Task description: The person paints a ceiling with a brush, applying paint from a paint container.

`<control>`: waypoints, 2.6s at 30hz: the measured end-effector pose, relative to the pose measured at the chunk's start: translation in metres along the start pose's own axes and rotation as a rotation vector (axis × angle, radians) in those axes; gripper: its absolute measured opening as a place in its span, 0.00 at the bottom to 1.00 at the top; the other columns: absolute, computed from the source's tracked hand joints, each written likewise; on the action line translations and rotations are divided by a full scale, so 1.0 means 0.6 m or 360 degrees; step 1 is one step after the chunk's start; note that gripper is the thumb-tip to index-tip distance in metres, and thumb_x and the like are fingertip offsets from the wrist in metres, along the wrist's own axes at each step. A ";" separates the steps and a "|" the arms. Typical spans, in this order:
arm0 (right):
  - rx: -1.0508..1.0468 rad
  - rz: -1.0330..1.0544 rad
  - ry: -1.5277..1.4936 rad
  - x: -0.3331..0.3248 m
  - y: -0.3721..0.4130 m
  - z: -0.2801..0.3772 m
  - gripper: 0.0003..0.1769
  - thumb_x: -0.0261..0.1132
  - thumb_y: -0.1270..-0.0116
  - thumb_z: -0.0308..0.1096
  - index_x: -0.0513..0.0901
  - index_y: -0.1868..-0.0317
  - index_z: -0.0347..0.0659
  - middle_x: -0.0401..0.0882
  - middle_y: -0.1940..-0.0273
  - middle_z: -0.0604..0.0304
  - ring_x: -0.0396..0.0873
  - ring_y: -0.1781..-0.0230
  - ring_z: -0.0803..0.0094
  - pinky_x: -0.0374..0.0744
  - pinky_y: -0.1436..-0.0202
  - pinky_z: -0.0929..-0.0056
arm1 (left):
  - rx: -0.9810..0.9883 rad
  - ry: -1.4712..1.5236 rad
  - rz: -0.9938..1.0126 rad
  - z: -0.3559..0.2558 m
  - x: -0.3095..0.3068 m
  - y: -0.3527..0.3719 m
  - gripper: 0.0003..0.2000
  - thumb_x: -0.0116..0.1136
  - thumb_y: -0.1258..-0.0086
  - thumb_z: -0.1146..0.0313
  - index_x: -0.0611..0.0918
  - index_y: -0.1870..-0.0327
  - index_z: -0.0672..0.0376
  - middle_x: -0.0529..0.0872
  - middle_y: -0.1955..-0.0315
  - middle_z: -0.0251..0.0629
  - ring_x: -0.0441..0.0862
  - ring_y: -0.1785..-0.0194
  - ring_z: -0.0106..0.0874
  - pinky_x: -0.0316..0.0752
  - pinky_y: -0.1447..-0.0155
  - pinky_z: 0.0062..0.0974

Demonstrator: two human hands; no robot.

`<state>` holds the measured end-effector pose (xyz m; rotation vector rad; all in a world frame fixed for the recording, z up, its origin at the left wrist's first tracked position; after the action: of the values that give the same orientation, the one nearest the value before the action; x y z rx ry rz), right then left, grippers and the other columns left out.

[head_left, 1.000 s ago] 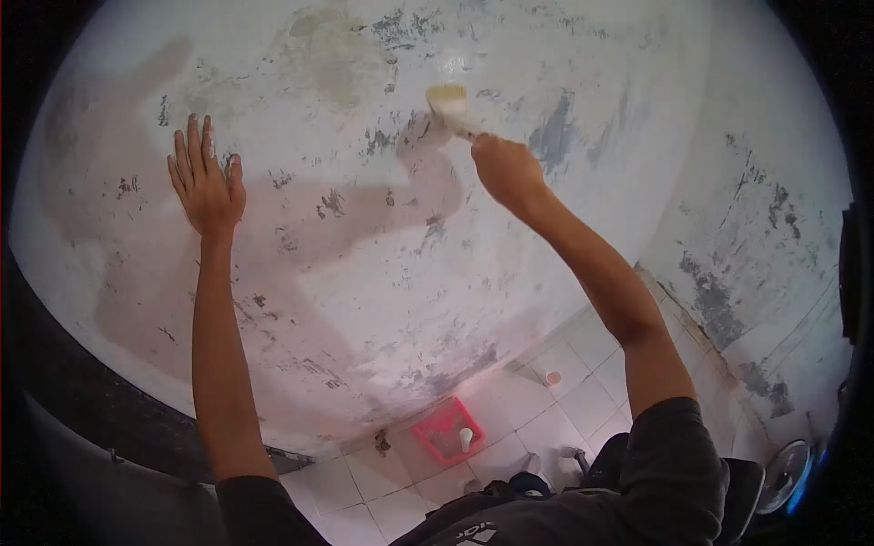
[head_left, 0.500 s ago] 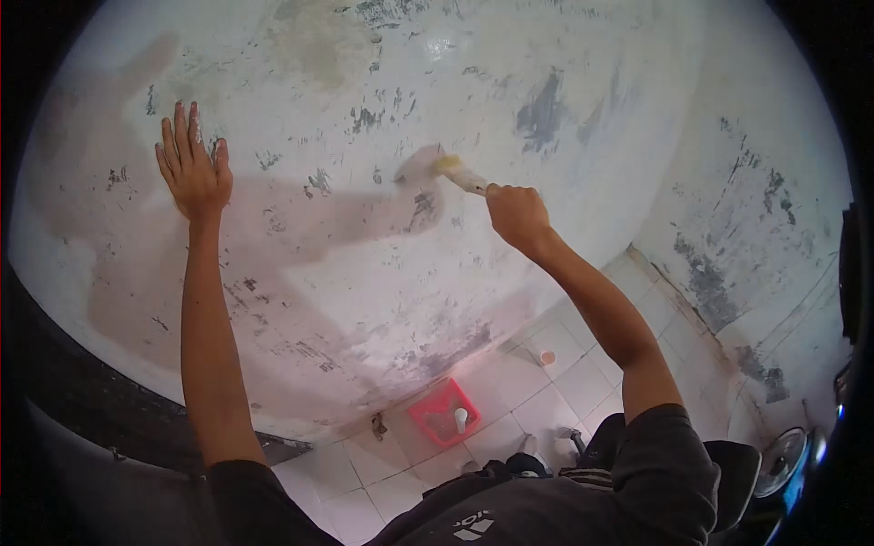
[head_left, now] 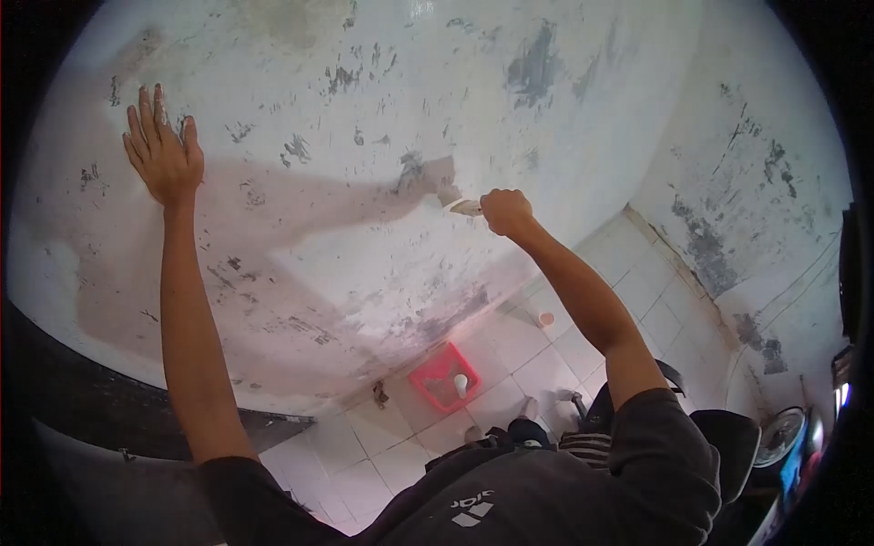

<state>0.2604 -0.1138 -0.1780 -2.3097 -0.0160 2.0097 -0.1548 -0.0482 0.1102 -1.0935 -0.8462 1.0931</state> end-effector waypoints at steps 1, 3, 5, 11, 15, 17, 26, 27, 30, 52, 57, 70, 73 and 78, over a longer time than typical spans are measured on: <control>0.0019 0.0039 -0.0012 0.010 -0.004 0.006 0.10 0.62 0.44 0.27 0.83 0.60 0.41 0.84 0.61 0.52 0.84 0.60 0.58 0.81 0.59 0.61 | 0.0004 0.0003 0.0012 -0.001 0.001 0.001 0.27 0.44 0.28 0.53 0.61 0.28 0.43 0.58 0.27 0.28 0.55 0.26 0.38 0.49 0.26 0.48; 0.0035 0.0073 -0.0029 0.021 -0.011 0.014 0.10 0.62 0.44 0.27 0.83 0.60 0.41 0.84 0.61 0.53 0.84 0.59 0.57 0.81 0.59 0.61 | 0.0014 0.0010 -0.0010 -0.001 -0.001 -0.002 0.27 0.44 0.28 0.53 0.61 0.28 0.43 0.58 0.27 0.28 0.55 0.26 0.39 0.49 0.27 0.49; 0.0134 -0.0027 -0.0105 0.015 -0.019 0.014 0.10 0.62 0.44 0.27 0.83 0.60 0.41 0.84 0.60 0.51 0.84 0.58 0.57 0.81 0.57 0.61 | 0.0023 0.0012 -0.0019 -0.002 -0.002 -0.003 0.27 0.44 0.28 0.53 0.62 0.28 0.44 0.59 0.27 0.28 0.55 0.26 0.39 0.50 0.27 0.49; 0.0358 -0.0176 -0.0312 -0.038 -0.016 0.009 0.09 0.58 0.42 0.26 0.82 0.62 0.38 0.84 0.61 0.50 0.84 0.59 0.54 0.81 0.58 0.59 | 0.0005 -0.0031 -0.0002 -0.003 0.000 -0.003 0.27 0.44 0.27 0.53 0.60 0.27 0.43 0.57 0.27 0.28 0.55 0.26 0.39 0.50 0.27 0.49; 0.0549 -0.0393 -0.0446 -0.084 -0.005 -0.009 0.09 0.58 0.42 0.26 0.81 0.61 0.36 0.83 0.61 0.48 0.83 0.61 0.50 0.81 0.59 0.58 | -0.0004 0.0024 -0.0042 -0.002 -0.001 -0.001 0.27 0.45 0.28 0.53 0.62 0.28 0.43 0.60 0.28 0.27 0.55 0.26 0.39 0.50 0.27 0.50; 0.0499 -0.0434 -0.0422 -0.117 0.000 -0.008 0.09 0.57 0.41 0.26 0.79 0.61 0.35 0.83 0.63 0.47 0.83 0.62 0.48 0.81 0.59 0.58 | -0.0009 0.0018 -0.0019 0.001 0.001 0.000 0.27 0.46 0.28 0.53 0.62 0.28 0.43 0.60 0.28 0.27 0.55 0.26 0.39 0.50 0.27 0.50; 0.0479 -0.0972 -0.0417 -0.131 0.064 -0.011 0.09 0.57 0.38 0.30 0.76 0.60 0.34 0.81 0.67 0.48 0.83 0.72 0.52 0.80 0.69 0.57 | 0.0009 0.0018 -0.0029 0.001 0.005 0.001 0.27 0.46 0.28 0.54 0.62 0.29 0.44 0.60 0.28 0.28 0.55 0.26 0.40 0.49 0.26 0.49; 0.0523 -0.1062 -0.0462 -0.131 0.072 -0.012 0.09 0.57 0.37 0.29 0.76 0.59 0.34 0.81 0.66 0.48 0.83 0.73 0.53 0.80 0.71 0.59 | 0.0013 0.0016 -0.0044 0.000 0.005 0.002 0.27 0.46 0.28 0.53 0.62 0.28 0.44 0.61 0.28 0.28 0.56 0.26 0.40 0.49 0.26 0.49; 0.0536 -0.0825 -0.0323 -0.065 0.041 -0.006 0.11 0.56 0.37 0.29 0.75 0.56 0.33 0.81 0.64 0.48 0.83 0.72 0.54 0.82 0.70 0.61 | 0.0062 -0.0003 -0.0083 0.000 0.008 0.004 0.27 0.46 0.28 0.52 0.62 0.28 0.44 0.61 0.29 0.29 0.56 0.27 0.41 0.50 0.27 0.49; 0.0229 -0.0013 -0.0318 0.204 -0.001 0.038 0.09 0.57 0.39 0.28 0.85 0.65 0.40 0.84 0.64 0.50 0.85 0.61 0.55 0.82 0.59 0.62 | 0.0107 -0.0037 -0.0124 -0.003 0.009 0.002 0.27 0.49 0.29 0.53 0.64 0.30 0.46 0.65 0.31 0.34 0.62 0.30 0.44 0.55 0.30 0.50; 0.0431 -0.0139 -0.0444 0.057 -0.009 0.008 0.10 0.57 0.39 0.31 0.83 0.63 0.37 0.83 0.64 0.46 0.83 0.61 0.50 0.81 0.58 0.55 | 0.0126 -0.0089 -0.0073 -0.006 0.009 0.003 0.28 0.47 0.28 0.54 0.61 0.28 0.51 0.62 0.29 0.34 0.59 0.28 0.45 0.54 0.29 0.50; 0.0458 -0.0985 -0.0511 -0.125 0.034 -0.023 0.08 0.58 0.38 0.33 0.77 0.65 0.37 0.80 0.69 0.49 0.81 0.72 0.50 0.78 0.67 0.54 | 0.0117 0.0010 -0.0199 -0.001 0.002 0.004 0.26 0.45 0.27 0.51 0.65 0.30 0.44 0.64 0.30 0.29 0.62 0.29 0.42 0.57 0.30 0.52; 0.0501 -0.1115 -0.0548 -0.134 0.051 -0.017 0.08 0.58 0.38 0.33 0.76 0.63 0.38 0.80 0.70 0.49 0.81 0.73 0.50 0.78 0.70 0.54 | 0.0119 -0.0140 -0.0033 0.000 0.007 0.003 0.28 0.46 0.27 0.53 0.60 0.28 0.49 0.60 0.28 0.30 0.59 0.28 0.42 0.54 0.29 0.50; 0.0505 -0.1189 -0.0535 -0.093 0.035 -0.013 0.10 0.58 0.37 0.34 0.75 0.57 0.39 0.80 0.68 0.49 0.81 0.75 0.50 0.79 0.72 0.54 | 0.0123 -0.0147 -0.0030 -0.003 0.004 0.002 0.28 0.46 0.27 0.53 0.61 0.28 0.50 0.60 0.28 0.30 0.59 0.28 0.42 0.55 0.29 0.50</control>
<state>0.2591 -0.1386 -0.1231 -1.4433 -0.4652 1.7875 -0.1528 -0.0464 0.1089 -0.9751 -0.8784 1.1582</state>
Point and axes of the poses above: each hand's wrist, its own y-axis away from the middle knuckle, its own x-axis out of the palm, z = x × y, the point moved 7 cm from there along -y, towards the middle knuckle
